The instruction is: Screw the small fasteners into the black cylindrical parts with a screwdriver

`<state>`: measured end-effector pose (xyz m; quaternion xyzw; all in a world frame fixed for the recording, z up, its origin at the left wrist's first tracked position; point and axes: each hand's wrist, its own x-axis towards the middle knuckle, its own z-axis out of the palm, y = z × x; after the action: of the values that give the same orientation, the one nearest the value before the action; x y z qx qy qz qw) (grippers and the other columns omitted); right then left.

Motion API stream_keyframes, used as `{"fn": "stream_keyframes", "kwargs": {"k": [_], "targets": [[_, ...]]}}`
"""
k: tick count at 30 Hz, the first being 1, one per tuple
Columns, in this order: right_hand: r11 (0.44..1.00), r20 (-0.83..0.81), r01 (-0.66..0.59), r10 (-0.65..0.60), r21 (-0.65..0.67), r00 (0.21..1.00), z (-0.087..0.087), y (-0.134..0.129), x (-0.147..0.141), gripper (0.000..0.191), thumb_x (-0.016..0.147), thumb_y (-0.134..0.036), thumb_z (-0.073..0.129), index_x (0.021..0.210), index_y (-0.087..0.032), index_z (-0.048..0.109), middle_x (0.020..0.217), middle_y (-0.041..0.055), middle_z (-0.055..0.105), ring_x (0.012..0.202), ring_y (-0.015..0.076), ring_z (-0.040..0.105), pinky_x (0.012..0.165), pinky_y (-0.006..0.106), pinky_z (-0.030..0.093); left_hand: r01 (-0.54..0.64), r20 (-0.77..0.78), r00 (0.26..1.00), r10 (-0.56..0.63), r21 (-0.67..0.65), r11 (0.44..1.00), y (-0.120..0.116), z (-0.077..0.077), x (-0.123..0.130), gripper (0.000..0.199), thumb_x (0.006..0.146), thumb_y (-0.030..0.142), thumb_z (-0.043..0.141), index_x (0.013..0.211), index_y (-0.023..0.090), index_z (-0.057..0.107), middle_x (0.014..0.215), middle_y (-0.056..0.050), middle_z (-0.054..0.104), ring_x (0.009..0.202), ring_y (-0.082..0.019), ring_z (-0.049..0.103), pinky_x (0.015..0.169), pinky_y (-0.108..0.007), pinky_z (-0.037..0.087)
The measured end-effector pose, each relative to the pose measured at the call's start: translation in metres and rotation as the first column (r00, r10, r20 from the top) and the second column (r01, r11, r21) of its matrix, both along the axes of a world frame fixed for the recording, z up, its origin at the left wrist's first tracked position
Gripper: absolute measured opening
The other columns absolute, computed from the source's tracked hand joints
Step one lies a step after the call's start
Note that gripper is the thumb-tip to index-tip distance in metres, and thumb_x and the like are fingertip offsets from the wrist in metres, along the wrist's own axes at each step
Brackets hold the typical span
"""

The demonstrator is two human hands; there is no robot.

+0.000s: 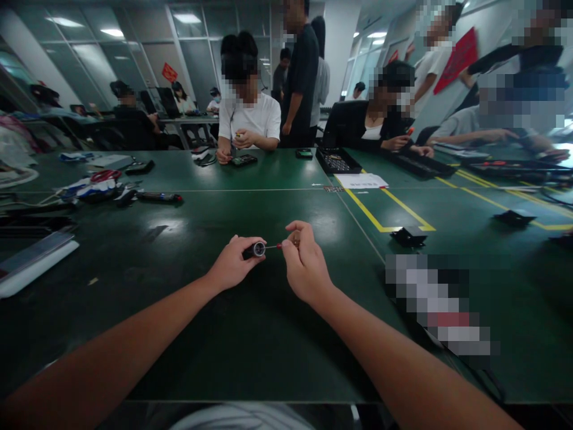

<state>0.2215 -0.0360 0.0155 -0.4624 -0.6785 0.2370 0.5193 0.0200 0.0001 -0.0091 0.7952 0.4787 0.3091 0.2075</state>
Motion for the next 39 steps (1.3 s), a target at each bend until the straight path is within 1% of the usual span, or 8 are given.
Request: {"fn": "stream_keyframes", "kwargs": {"k": [9,11,14,16,21,26,35,39], "targets": [[0.987,-0.375,-0.03,-0.032,-0.16,0.926,-0.002,0.013,-0.005,0.019,0.091,-0.042,0.062,0.094,-0.023,0.061,0.085,0.0023,0.068,0.079,0.0187,0.063,0.079,0.037,0.05,-0.023,0.025,0.999,0.022,0.046,0.999,0.002,0.001,-0.004,0.028,0.089,0.024,0.069,0.117,0.026,0.066,0.114,-0.001,0.072,0.105,-0.024,0.062,0.11,-0.053,0.035],[0.957,-0.542,-0.067,-0.101,-0.281,0.834,-0.004,0.021,-0.004,0.021,0.089,-0.043,0.064,0.087,-0.022,0.063,0.079,0.0012,0.065,0.072,0.0168,0.061,0.074,0.035,0.051,0.005,0.008,1.0,-0.006,0.057,0.998,0.001,0.002,-0.004,0.028,0.09,0.025,0.068,0.119,0.027,0.065,0.116,-0.002,0.071,0.108,-0.024,0.061,0.114,-0.056,0.031],[0.843,-0.719,-0.222,-0.246,-0.489,0.65,-0.009,0.031,0.0,0.025,0.087,-0.041,0.065,0.073,-0.021,0.059,0.063,-0.0023,0.054,0.056,0.0139,0.051,0.064,0.033,0.051,0.045,-0.047,0.998,-0.042,0.052,0.998,0.001,0.001,-0.005,0.029,0.091,0.026,0.067,0.12,0.029,0.065,0.118,-0.002,0.07,0.115,-0.025,0.059,0.119,-0.061,0.019],[0.846,-0.75,-0.221,-0.272,-0.486,0.603,-0.011,0.034,0.002,0.024,0.086,-0.039,0.067,0.072,-0.021,0.059,0.062,-0.0024,0.054,0.056,0.0134,0.051,0.062,0.031,0.05,0.039,-0.064,0.997,-0.037,0.034,0.999,0.002,0.0,-0.005,0.029,0.091,0.027,0.067,0.12,0.03,0.065,0.117,-0.002,0.07,0.114,-0.025,0.059,0.12,-0.062,0.018],[0.947,-0.64,-0.071,-0.155,-0.313,0.753,-0.011,0.031,0.003,0.025,0.087,-0.045,0.066,0.082,-0.021,0.063,0.074,-0.0009,0.062,0.067,0.0142,0.059,0.067,0.03,0.051,0.004,-0.05,0.999,-0.002,0.029,1.0,0.002,0.002,-0.005,0.029,0.091,0.027,0.067,0.12,0.028,0.065,0.116,-0.001,0.071,0.111,-0.025,0.06,0.118,-0.06,0.022],[0.98,-0.449,0.017,-0.107,-0.2,0.887,-0.012,0.027,0.003,0.026,0.094,-0.047,0.059,0.091,-0.021,0.062,0.079,0.0003,0.065,0.072,0.0156,0.063,0.071,0.033,0.052,-0.01,-0.034,0.999,0.01,0.012,1.0,0.0,0.004,-0.004,0.03,0.09,0.028,0.068,0.12,0.027,0.065,0.117,-0.002,0.071,0.108,-0.026,0.061,0.116,-0.059,0.027],[0.992,-0.27,-0.019,-0.015,-0.122,0.963,-0.005,0.018,0.0,0.024,0.096,-0.044,0.057,0.098,-0.021,0.06,0.083,0.0027,0.069,0.075,0.0178,0.066,0.075,0.036,0.053,-0.022,-0.033,0.999,0.022,0.022,1.0,0.0,0.003,-0.005,0.032,0.089,0.027,0.07,0.12,0.026,0.065,0.116,-0.003,0.072,0.105,-0.026,0.061,0.11,-0.055,0.034],[0.994,-0.188,-0.029,0.008,-0.107,0.982,0.001,0.011,-0.001,0.035,0.1,-0.051,0.048,0.087,-0.021,0.062,0.066,-0.0003,0.062,0.062,0.016,0.059,0.063,0.032,0.047,-0.042,-0.033,0.999,0.043,0.022,0.999,0.001,0.003,-0.004,0.031,0.088,0.026,0.071,0.119,0.026,0.066,0.115,-0.003,0.072,0.105,-0.026,0.062,0.11,-0.054,0.034]]}}
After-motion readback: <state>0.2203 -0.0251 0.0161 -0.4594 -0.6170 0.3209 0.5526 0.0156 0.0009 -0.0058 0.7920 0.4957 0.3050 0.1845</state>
